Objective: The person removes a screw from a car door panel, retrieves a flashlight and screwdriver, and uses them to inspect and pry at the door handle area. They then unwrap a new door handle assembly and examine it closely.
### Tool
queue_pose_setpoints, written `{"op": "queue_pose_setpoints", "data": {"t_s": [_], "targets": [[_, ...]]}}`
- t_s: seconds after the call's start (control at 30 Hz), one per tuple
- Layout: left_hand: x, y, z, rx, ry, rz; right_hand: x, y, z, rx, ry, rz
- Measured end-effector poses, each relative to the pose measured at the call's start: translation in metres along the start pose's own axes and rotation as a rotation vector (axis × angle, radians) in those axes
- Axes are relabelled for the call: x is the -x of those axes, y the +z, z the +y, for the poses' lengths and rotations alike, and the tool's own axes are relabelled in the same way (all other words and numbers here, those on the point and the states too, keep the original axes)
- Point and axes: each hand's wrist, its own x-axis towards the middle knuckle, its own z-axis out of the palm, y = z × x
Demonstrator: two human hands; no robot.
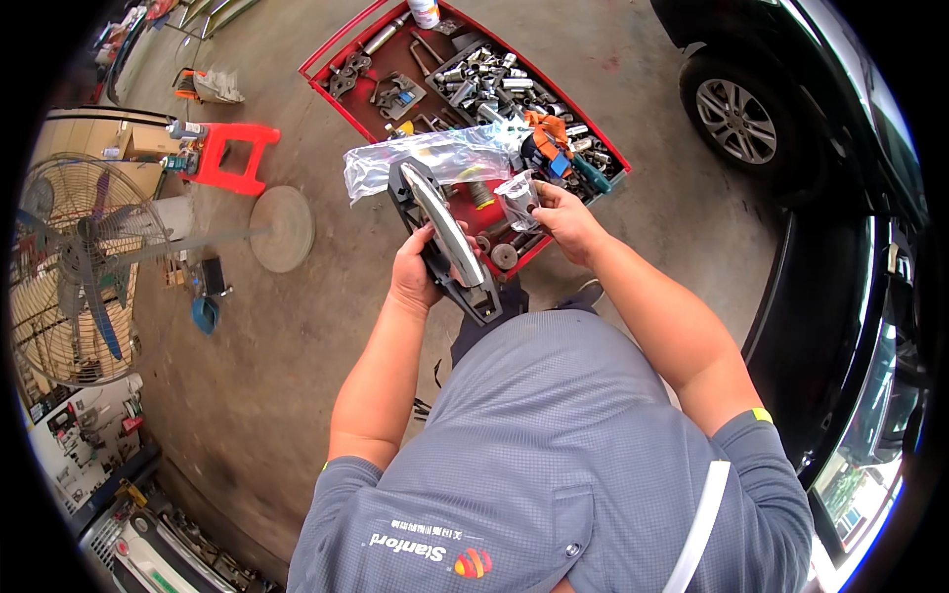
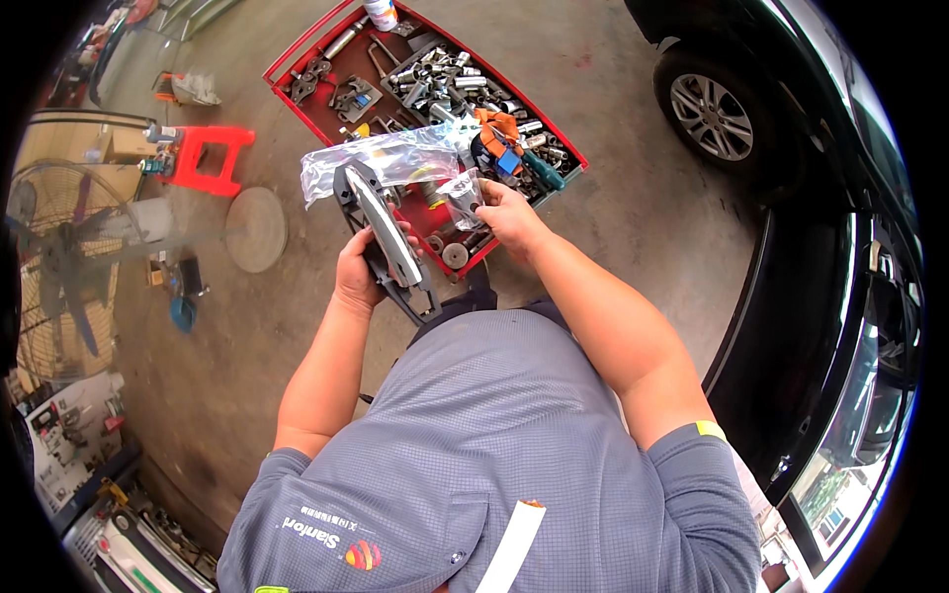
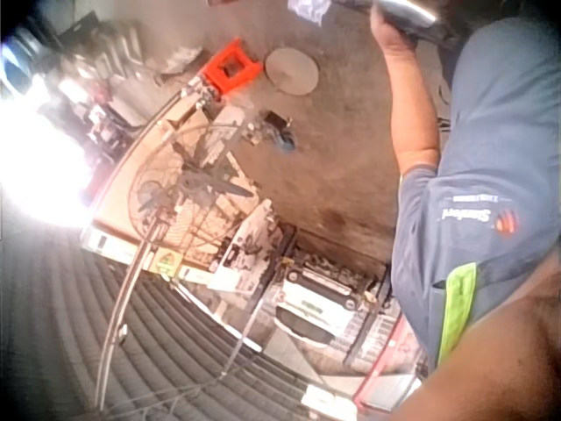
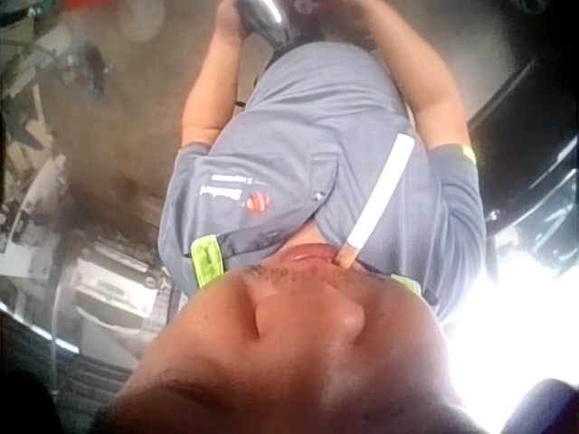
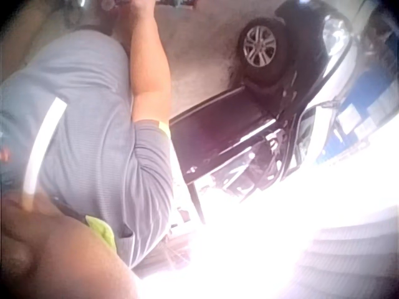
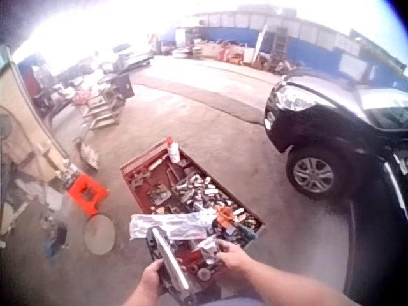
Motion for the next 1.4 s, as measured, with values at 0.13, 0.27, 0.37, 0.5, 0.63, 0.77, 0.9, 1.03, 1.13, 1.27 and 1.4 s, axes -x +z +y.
{"op": "queue_pose_setpoints", "data": {"t_s": [0.13,0.27,0.37,0.5,0.63,0.77,0.9,1.03,1.13,1.27,1.4], "targets": [[-0.001,0.013,-0.006,0.052,-0.019,-0.020,0.005,0.000,-0.002,0.030,-0.003,0.041],[0.002,0.022,-0.016,0.067,-0.038,-0.023,0.012,0.001,-0.002,0.043,-0.020,0.073],[0.002,0.015,-0.024,0.007,-0.095,-0.102,0.015,0.004,-0.007,0.029,-0.015,0.078],[0.001,0.015,-0.031,-0.017,-0.125,-0.061,0.016,0.002,-0.004,0.243,-0.094,0.127],[0.004,0.020,-0.029,-0.032,-0.069,-0.015,0.032,0.022,-0.019,0.530,-0.153,0.120],[0.009,0.048,-0.026,-0.185,0.002,0.068,0.062,0.057,-0.036,0.490,-0.128,-0.093],[0.000,0.056,-0.033,-0.272,0.125,0.135,0.077,0.078,-0.048,0.939,-0.217,0.004],[-0.006,0.071,-0.037,-0.325,0.172,0.173,0.085,0.080,-0.043,1.020,-0.253,0.133],[-0.008,0.077,-0.038,-0.372,0.172,0.175,0.089,0.080,-0.048,1.045,-0.208,0.167],[-0.012,0.072,-0.030,-0.441,0.099,0.159,0.089,0.072,-0.056,1.049,-0.171,0.156],[-0.014,0.085,-0.030,-0.440,0.084,0.157,0.089,0.065,-0.074,1.044,-0.086,0.137]]}}
